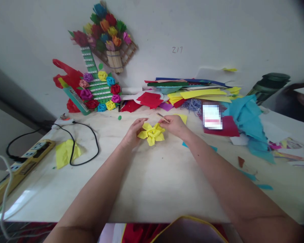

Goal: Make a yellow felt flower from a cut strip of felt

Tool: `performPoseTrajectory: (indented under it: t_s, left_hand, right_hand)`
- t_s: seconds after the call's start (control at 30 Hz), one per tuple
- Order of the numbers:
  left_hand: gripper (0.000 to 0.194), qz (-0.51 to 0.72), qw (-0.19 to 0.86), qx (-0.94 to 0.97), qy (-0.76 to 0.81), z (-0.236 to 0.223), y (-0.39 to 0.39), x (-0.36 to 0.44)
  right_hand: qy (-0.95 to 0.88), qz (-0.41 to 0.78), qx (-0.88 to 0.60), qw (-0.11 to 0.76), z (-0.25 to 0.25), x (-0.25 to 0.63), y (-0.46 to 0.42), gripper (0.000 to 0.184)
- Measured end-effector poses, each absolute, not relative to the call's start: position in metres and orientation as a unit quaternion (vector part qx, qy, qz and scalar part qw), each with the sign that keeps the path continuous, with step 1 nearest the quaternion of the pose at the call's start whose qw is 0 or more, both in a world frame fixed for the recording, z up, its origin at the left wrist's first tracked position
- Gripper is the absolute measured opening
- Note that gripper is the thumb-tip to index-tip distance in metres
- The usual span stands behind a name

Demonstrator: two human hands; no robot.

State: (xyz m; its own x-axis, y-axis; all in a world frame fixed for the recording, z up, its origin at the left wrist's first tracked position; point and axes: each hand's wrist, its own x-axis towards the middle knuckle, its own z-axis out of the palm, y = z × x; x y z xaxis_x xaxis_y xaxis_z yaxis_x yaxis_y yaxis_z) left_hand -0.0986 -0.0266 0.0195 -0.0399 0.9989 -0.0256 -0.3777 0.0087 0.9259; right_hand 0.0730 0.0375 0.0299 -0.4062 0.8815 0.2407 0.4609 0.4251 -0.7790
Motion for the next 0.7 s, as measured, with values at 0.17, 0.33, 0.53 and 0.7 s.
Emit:
performPoseTrajectory:
  t_s: [0.17, 0.33, 0.53, 0.7]
  left_hand:
    - [0.051, 0.555, 0.579, 0.424, 0.42, 0.022, -0.031, -0.097]
    - [0.042, 0.522, 0.577, 0.438, 0.451, 0.016, -0.031, -0.095]
    - [0.032, 0.514, 0.584, 0.442, 0.447, 0.014, -0.03, -0.096]
    - [0.038, 0.528, 0.572, 0.451, 0.436, 0.012, -0.03, -0.096]
  right_hand:
    - [-0.813, 0.252, -0.402, 0.338, 0.027, 0.071, 0.035, 0.019]
    - [-0.833, 0.177, -0.399, 0.339, 0.031, 0.068, 0.029, 0.015]
    - [-0.858, 0.133, -0.363, 0.34, 0.033, 0.067, 0.025, 0.014]
    - [-0.863, 0.127, -0.353, 0.34, 0.033, 0.066, 0.024, 0.013]
